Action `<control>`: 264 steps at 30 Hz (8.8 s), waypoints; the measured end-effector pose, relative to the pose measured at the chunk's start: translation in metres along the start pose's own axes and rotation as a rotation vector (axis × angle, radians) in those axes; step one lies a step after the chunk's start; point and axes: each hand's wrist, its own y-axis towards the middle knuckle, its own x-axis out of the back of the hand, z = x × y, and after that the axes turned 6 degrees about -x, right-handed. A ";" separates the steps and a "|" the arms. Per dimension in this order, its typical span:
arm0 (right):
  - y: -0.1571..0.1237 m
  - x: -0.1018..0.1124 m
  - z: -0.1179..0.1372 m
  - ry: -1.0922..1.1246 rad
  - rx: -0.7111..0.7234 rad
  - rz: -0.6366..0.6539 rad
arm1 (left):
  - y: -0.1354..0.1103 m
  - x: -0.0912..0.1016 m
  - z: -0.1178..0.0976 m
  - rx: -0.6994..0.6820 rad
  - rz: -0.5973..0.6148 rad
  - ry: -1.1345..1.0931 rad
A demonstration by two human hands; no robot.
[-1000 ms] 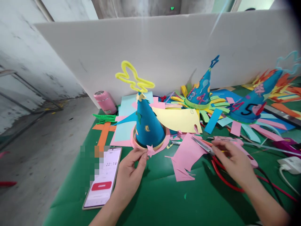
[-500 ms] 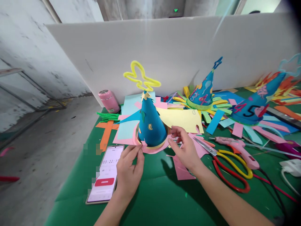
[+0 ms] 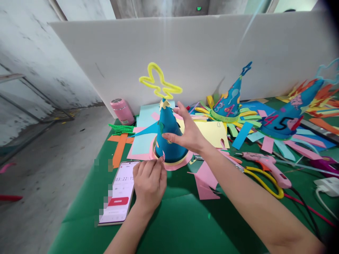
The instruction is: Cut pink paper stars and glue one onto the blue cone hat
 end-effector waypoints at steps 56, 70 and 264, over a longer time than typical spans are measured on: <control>0.006 -0.013 -0.004 0.083 0.041 0.035 | 0.002 -0.024 -0.006 0.130 0.089 0.304; 0.005 -0.012 -0.003 0.094 0.042 0.044 | -0.003 -0.029 -0.006 0.088 0.043 0.253; -0.052 -0.009 -0.051 -0.137 -0.072 -0.030 | 0.023 -0.033 0.057 0.440 0.205 -0.635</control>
